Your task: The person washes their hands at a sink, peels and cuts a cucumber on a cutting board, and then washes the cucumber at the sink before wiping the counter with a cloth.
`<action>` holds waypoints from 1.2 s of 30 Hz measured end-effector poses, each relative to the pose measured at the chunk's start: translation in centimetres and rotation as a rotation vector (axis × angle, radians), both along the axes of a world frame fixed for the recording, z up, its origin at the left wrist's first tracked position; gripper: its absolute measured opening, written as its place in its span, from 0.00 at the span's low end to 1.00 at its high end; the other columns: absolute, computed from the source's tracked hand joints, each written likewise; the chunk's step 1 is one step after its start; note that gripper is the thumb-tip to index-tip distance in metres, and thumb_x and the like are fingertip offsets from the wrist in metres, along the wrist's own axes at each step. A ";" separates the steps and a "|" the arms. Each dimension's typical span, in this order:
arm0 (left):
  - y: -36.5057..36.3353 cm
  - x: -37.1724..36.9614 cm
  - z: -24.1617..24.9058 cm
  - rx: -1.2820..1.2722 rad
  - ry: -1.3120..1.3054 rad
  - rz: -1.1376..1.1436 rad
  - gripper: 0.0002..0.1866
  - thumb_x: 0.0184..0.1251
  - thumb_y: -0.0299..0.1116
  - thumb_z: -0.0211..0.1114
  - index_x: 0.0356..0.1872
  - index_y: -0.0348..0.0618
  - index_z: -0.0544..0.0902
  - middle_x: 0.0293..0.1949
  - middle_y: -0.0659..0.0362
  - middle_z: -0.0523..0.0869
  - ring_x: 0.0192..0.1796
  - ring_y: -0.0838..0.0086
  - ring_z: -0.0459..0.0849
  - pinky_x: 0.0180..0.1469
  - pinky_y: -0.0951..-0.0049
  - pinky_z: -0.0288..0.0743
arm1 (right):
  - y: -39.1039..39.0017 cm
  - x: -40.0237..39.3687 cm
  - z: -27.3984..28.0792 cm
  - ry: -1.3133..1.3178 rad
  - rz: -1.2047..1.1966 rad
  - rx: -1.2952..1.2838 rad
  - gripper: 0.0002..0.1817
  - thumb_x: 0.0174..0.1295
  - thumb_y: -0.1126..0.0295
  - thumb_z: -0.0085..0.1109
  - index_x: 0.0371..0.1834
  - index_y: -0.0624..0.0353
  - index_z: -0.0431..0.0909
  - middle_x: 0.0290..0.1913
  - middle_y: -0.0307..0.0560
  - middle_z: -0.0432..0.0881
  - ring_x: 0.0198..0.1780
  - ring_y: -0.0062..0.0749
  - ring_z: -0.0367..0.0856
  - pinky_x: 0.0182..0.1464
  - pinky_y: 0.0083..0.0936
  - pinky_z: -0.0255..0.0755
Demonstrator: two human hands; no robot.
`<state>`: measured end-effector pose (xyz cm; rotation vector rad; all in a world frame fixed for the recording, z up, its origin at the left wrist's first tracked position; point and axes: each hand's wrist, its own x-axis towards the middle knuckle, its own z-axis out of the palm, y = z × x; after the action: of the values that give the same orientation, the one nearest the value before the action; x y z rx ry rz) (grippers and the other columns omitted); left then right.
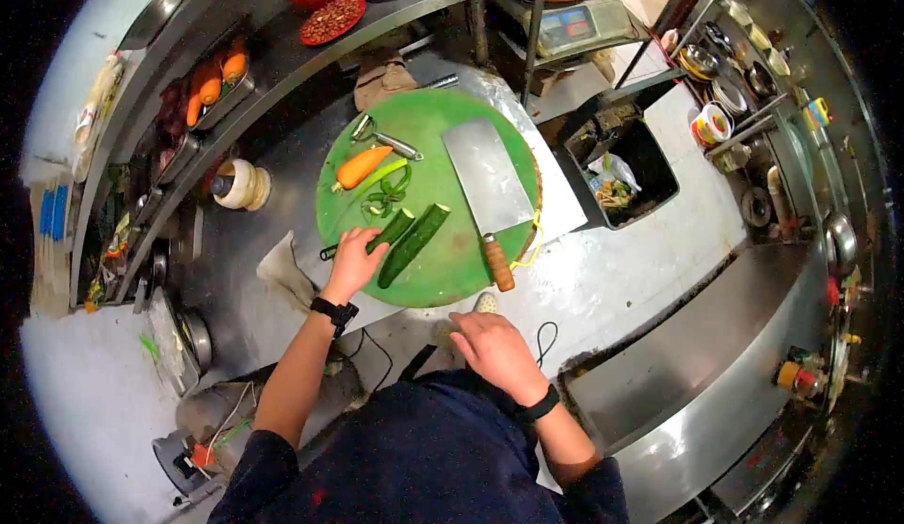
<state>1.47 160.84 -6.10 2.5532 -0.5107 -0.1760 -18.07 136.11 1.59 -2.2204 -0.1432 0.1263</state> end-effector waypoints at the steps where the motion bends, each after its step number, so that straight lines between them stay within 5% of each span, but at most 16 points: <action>1: 0.1 -0.2 0.2 -0.034 0.006 0.007 0.16 0.63 0.35 0.70 0.49 0.38 0.85 0.45 0.49 0.85 0.51 0.51 0.77 0.58 0.57 0.72 | 0.0 0.2 0.0 -0.012 0.011 -0.005 0.14 0.67 0.66 0.58 0.52 0.61 0.79 0.46 0.54 0.85 0.48 0.52 0.83 0.54 0.40 0.76; 8: 1.7 -4.7 5.5 -0.102 -0.149 0.012 0.18 0.63 0.30 0.68 0.53 0.36 0.81 0.54 0.49 0.82 0.60 0.51 0.75 0.64 0.59 0.69 | 0.0 -0.6 1.1 0.034 0.134 -0.035 0.15 0.67 0.66 0.58 0.53 0.60 0.79 0.46 0.54 0.85 0.48 0.52 0.83 0.53 0.41 0.76; 12: 6.6 -11.7 7.8 -0.153 0.119 -0.228 0.16 0.63 0.29 0.68 0.52 0.41 0.84 0.51 0.51 0.84 0.56 0.51 0.78 0.61 0.58 0.73 | -0.5 -3.9 0.5 0.182 0.333 -0.010 0.18 0.64 0.70 0.59 0.57 0.56 0.79 0.49 0.52 0.85 0.51 0.50 0.83 0.54 0.40 0.77; 16: 11.4 -17.9 7.1 -0.169 0.302 -0.577 0.21 0.61 0.19 0.62 0.56 0.45 0.84 0.56 0.53 0.83 0.62 0.54 0.77 0.64 0.59 0.73 | -0.1 -6.9 0.2 0.241 0.515 0.080 0.23 0.58 0.75 0.59 0.60 0.53 0.78 0.56 0.46 0.82 0.58 0.47 0.80 0.59 0.38 0.75; 19: 11.6 -20.5 7.2 -0.188 0.358 -0.634 0.25 0.58 0.17 0.61 0.59 0.44 0.82 0.60 0.53 0.81 0.65 0.54 0.75 0.65 0.59 0.72 | 0.9 -7.5 0.5 0.209 0.547 0.038 0.24 0.58 0.76 0.59 0.60 0.53 0.78 0.56 0.45 0.82 0.58 0.46 0.80 0.60 0.37 0.75; 27: 14.7 -20.9 3.3 -0.241 0.533 -0.571 0.28 0.59 0.18 0.59 0.64 0.46 0.76 0.60 0.56 0.82 0.64 0.59 0.77 0.64 0.58 0.71 | 5.2 -5.8 -1.5 0.003 0.587 0.005 0.21 0.63 0.73 0.51 0.60 0.54 0.79 0.60 0.46 0.81 0.59 0.43 0.79 0.63 0.34 0.74; 30: 15.7 -22.2 1.5 -0.065 0.503 -0.628 0.29 0.58 0.20 0.59 0.65 0.47 0.75 0.59 0.58 0.82 0.63 0.58 0.77 0.64 0.59 0.69 | 5.7 -5.4 -1.2 0.164 0.677 -0.034 0.21 0.63 0.73 0.52 0.60 0.56 0.79 0.59 0.48 0.82 0.59 0.46 0.80 0.63 0.36 0.73; 36: 15.5 -22.0 0.6 -0.191 0.393 -0.674 0.23 0.61 0.24 0.59 0.59 0.46 0.78 0.63 0.56 0.79 0.65 0.56 0.75 0.65 0.58 0.70 | 6.0 -7.2 -1.1 0.181 0.634 -0.016 0.20 0.65 0.70 0.54 0.60 0.56 0.78 0.58 0.49 0.82 0.60 0.47 0.79 0.63 0.38 0.72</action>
<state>-20.55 176.30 -5.53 1.9996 -1.1409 -0.8022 -25.23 142.15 0.47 -2.0928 -0.7417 0.6715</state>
